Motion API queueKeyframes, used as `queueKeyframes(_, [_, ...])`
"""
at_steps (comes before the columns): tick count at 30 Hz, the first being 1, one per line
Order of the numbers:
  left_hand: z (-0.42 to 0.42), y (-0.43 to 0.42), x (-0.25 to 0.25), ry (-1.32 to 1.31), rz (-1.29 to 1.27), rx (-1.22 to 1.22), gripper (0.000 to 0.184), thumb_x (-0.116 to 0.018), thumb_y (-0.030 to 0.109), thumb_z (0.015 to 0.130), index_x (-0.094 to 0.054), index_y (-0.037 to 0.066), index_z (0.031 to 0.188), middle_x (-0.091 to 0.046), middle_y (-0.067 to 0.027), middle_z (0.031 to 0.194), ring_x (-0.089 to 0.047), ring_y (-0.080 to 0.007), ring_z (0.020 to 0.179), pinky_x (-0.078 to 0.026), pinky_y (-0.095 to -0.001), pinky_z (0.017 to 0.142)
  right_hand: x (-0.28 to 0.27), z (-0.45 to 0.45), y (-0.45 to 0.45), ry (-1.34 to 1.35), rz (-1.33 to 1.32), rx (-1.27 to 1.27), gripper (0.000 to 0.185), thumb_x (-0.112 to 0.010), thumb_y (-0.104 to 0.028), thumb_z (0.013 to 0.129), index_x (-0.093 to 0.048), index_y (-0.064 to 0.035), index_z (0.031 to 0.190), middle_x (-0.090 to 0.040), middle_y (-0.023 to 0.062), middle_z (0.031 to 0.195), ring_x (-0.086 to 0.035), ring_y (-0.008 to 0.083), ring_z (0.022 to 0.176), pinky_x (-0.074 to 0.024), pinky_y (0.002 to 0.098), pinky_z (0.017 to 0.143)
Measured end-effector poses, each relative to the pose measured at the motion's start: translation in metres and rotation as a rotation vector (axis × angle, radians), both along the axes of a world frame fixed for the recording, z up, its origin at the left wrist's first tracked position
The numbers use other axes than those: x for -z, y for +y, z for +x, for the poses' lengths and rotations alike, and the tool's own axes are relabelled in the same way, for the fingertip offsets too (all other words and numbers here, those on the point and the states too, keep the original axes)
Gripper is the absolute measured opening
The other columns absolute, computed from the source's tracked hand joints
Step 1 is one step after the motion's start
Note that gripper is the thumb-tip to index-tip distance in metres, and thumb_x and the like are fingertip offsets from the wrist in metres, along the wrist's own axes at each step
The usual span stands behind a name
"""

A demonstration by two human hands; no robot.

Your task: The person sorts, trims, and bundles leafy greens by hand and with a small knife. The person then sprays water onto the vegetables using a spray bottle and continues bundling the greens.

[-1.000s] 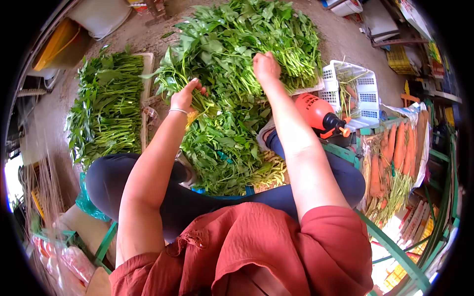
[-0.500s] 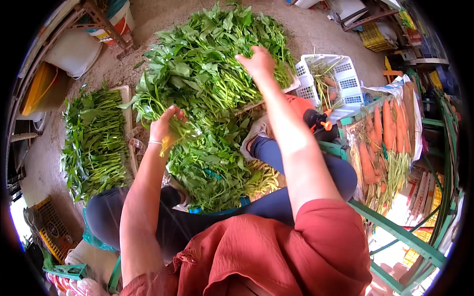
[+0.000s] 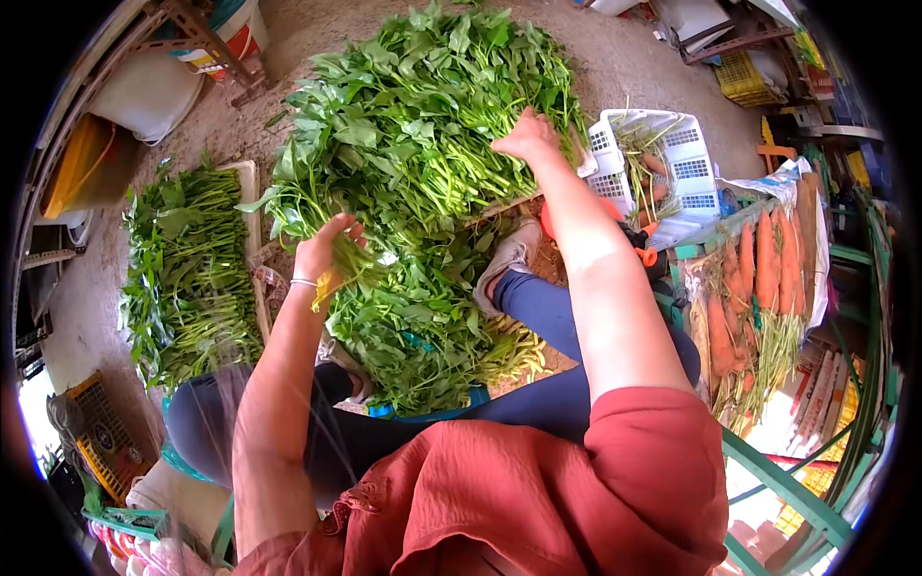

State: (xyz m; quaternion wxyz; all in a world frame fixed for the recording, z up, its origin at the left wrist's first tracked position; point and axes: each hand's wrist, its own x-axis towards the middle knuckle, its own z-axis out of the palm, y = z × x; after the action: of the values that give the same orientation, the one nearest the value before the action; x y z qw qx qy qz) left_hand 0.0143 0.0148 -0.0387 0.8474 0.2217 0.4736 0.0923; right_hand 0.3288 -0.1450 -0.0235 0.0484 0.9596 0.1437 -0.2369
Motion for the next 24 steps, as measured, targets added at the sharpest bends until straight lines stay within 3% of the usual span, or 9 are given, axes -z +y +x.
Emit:
queueKeyframes(5, [-0.007,0.003,0.004,0.013,-0.042,0.018,0.016,-0.058,0.008,0.08,-0.055,-0.005,0.089,-0.059,-0.012,0.083,-0.059,-0.0216,0.072,-0.051,-0.0339,0.062,0.017,-0.006,-0.002,-0.123,0.007,0.022,0.106,-0.071,-0.048,0.057,-0.014,-0.0042,0.135,-0.033,0.0177,0.132,-0.034,0.0286,0.122,-0.0199,0.0475,0.103])
queueKeyframes(7, [-0.005,0.002,0.001,0.01,-0.027,0.023,0.015,-0.057,0.008,0.081,-0.056,-0.005,0.088,-0.059,-0.0123,0.079,-0.059,-0.0214,0.069,-0.051,-0.0332,0.061,0.013,-0.003,-0.002,-0.143,0.002,-0.021,0.102,-0.071,-0.047,0.059,-0.016,-0.0049,0.134,-0.036,0.0177,0.129,-0.038,0.0278,0.118,-0.0266,0.0427,0.101])
queueKeyframes(10, [-0.004,0.004,0.0,-0.001,-0.021,0.024,0.015,-0.056,0.008,0.081,-0.056,-0.005,0.089,-0.059,-0.0127,0.079,-0.059,-0.0219,0.068,-0.051,-0.0334,0.06,-0.009,0.004,0.005,-0.009,-0.024,0.014,0.081,-0.07,-0.038,0.062,-0.032,-0.0061,0.126,-0.053,0.0135,0.111,-0.055,0.0244,0.098,-0.0438,0.0334,0.084])
queueKeyframes(13, [-0.005,0.006,-0.002,-0.011,-0.033,0.049,0.015,-0.056,0.008,0.081,-0.056,-0.005,0.089,-0.059,-0.0128,0.079,-0.059,-0.0222,0.069,-0.05,-0.0346,0.06,-0.06,0.007,0.002,0.101,0.102,0.052,0.062,-0.07,-0.035,0.061,-0.049,-0.0058,0.111,-0.057,0.0119,0.107,-0.056,0.0223,0.097,-0.0436,0.0318,0.084])
queueKeyframes(15, [-0.003,0.004,-0.005,-0.02,-0.036,0.035,0.016,-0.057,0.008,0.081,-0.056,-0.004,0.089,-0.059,-0.0126,0.079,-0.059,-0.0222,0.07,-0.05,-0.0352,0.06,-0.063,0.027,-0.008,0.054,0.266,0.013,0.051,-0.071,-0.03,0.056,-0.059,-0.0021,0.097,-0.061,0.0151,0.098,-0.058,0.0259,0.09,-0.0449,0.0316,0.082])
queueKeyframes(19, [-0.003,0.003,-0.01,-0.023,0.002,-0.022,0.017,-0.057,0.009,0.08,-0.056,-0.005,0.09,-0.059,-0.012,0.082,-0.059,-0.0221,0.071,-0.05,-0.0344,0.061,-0.077,0.056,-0.025,0.046,0.485,0.019,0.044,-0.071,-0.025,0.057,-0.061,0.0017,0.091,-0.063,0.0124,0.084,-0.06,0.0204,0.076,-0.0474,0.0295,0.07])
queueKeyframes(21, [-0.004,0.003,-0.013,-0.051,0.014,-0.02,0.015,-0.058,0.012,0.081,-0.057,-0.002,0.085,-0.06,-0.0114,0.075,-0.059,-0.0213,0.063,-0.052,-0.0324,0.059,-0.096,0.055,-0.036,0.262,0.692,0.103,0.035,-0.069,-0.02,0.061,-0.062,0.0003,0.088,-0.063,0.0092,0.08,-0.06,0.0181,0.073,-0.0475,0.0292,0.067])
queueKeyframes(22, [-0.003,0.002,-0.014,-0.059,0.013,-0.024,0.015,-0.058,0.012,0.081,-0.057,-0.002,0.085,-0.06,-0.0114,0.075,-0.059,-0.0213,0.063,-0.052,-0.0324,0.059,-0.106,0.056,-0.041,0.35,0.764,0.082,0.045,-0.071,-0.021,0.06,-0.06,0.0026,0.096,-0.063,0.0121,0.089,-0.061,0.0196,0.076,-0.0491,0.0295,0.067])
queueKeyframes(24, [-0.003,0.002,-0.016,-0.038,0.038,-0.036,0.016,-0.058,0.013,0.08,-0.057,-0.002,0.086,-0.06,-0.0117,0.075,-0.059,-0.0213,0.063,-0.052,-0.0322,0.059,-0.123,0.048,-0.047,0.366,0.843,0.134,0.045,-0.071,-0.022,0.06,-0.06,0.0024,0.096,-0.063,0.0117,0.088,-0.061,0.019,0.075,-0.0493,0.0296,0.065])
